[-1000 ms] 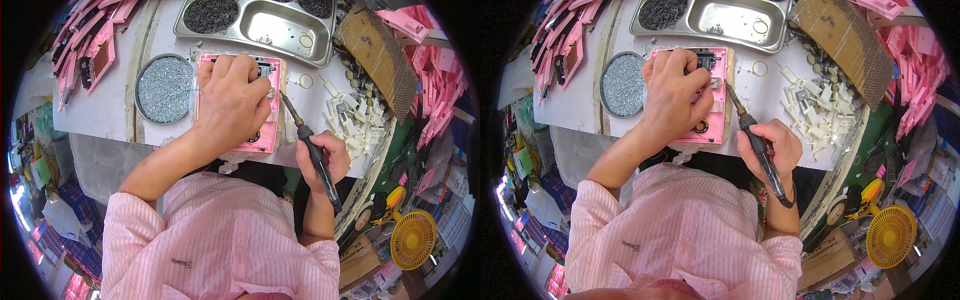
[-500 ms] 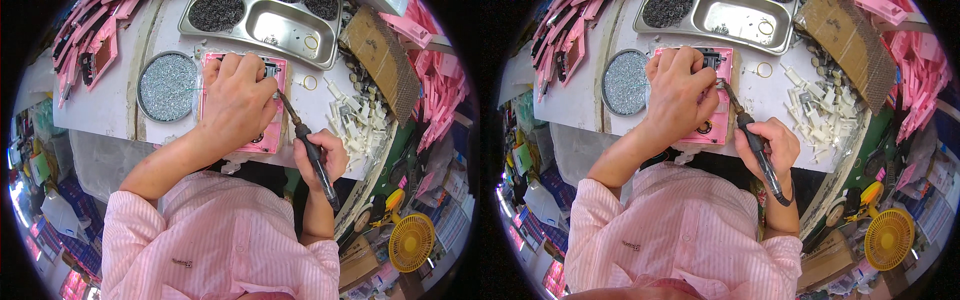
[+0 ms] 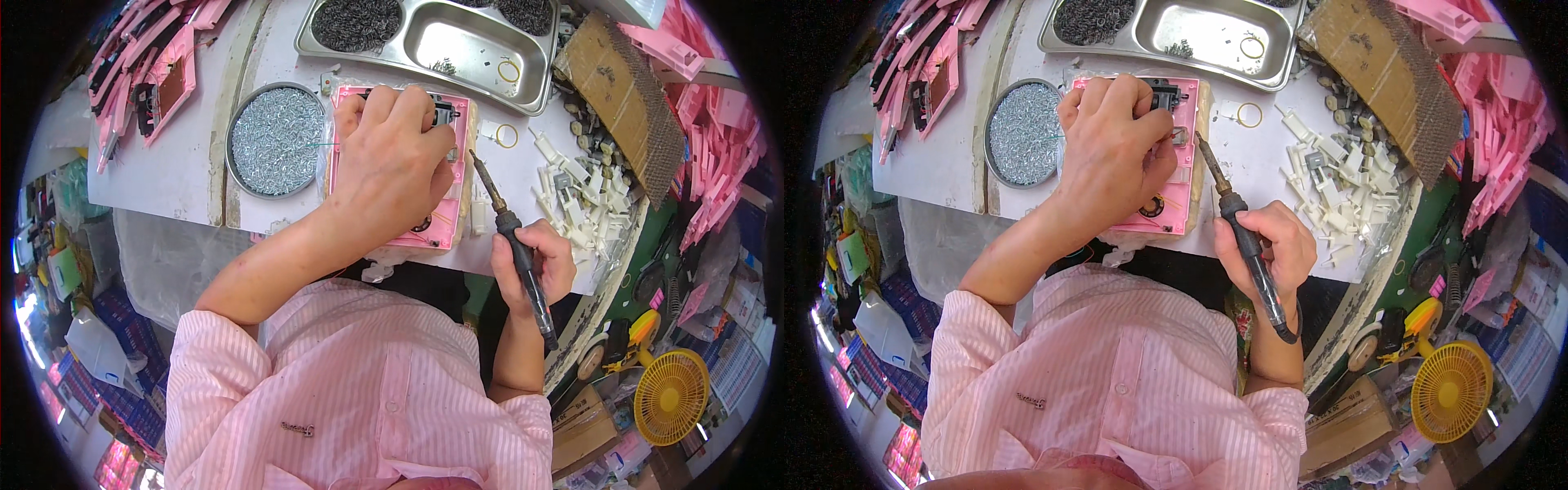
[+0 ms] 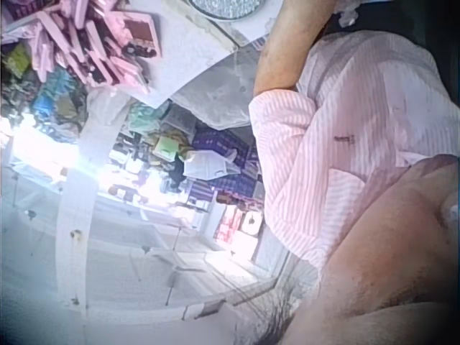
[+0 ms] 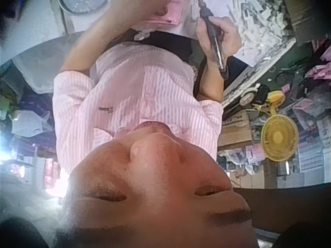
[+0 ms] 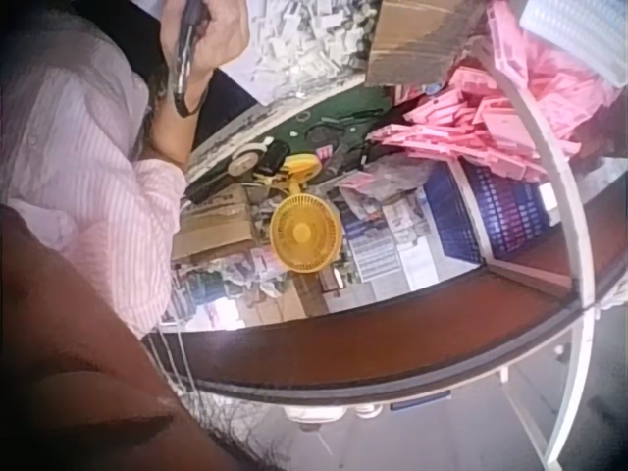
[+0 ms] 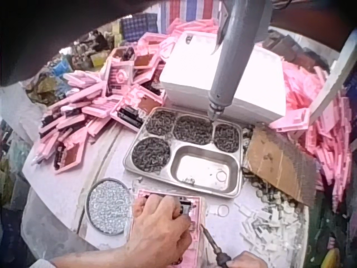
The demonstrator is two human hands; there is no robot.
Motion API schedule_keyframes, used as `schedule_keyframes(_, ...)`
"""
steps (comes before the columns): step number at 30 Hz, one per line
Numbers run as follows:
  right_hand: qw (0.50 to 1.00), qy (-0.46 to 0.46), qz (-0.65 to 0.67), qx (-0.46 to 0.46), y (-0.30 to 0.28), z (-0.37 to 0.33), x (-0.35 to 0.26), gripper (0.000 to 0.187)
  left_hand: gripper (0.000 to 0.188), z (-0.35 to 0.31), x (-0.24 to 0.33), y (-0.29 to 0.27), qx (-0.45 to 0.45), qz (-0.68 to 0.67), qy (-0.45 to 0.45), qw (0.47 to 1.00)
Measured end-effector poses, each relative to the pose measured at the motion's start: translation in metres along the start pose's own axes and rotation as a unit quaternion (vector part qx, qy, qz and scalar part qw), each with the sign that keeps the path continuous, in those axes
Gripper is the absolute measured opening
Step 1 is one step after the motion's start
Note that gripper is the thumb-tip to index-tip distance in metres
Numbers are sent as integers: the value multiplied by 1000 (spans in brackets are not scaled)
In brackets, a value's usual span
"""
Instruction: Soldering wires and components into a pink toy housing and then using a power screwdriver to assemble it.
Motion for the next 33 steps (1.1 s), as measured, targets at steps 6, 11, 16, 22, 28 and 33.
schedule_keyframes(6, 1000, 4, -4, 1, -1, 2, -3, 33, 10, 0, -1, 0, -1, 11, 7, 1000)
schedule_keyframes(11, 1000, 7, -11, 7, -6, -3, 0, 33, 10, 1, 0, -1, 0, 17, 14, 1000)
schedule_keyframes(16, 998, 48, -12, -37, -14, -4, -8, 30, 10, 2, 1, -3, -3, 25, 17, 1000)
schedule_keyframes(22, 998, 47, -11, -32, -15, -3, -10, 30, 10, 3, 1, -4, -5, 28, 22, 999)
schedule_keyframes(28, 999, 12, -30, 7, -12, -2, -5, 33, 26, 2, -11, -28, -42, 39, 21, 998)
schedule_keyframes(33, 999, 27, -16, 8, -16, -3, -4, 32, 22, -8, -53, -63, -121, 108, 74, 984)
Point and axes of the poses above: each hand's wrist, its own z-axis towards the middle knuckle, its own y-axis out of the palm, x = y × z, the point moved 1 cm from there along z, towards the middle knuckle, and after that the axes turned 9 degrees about -y, right-handed, at the moved point
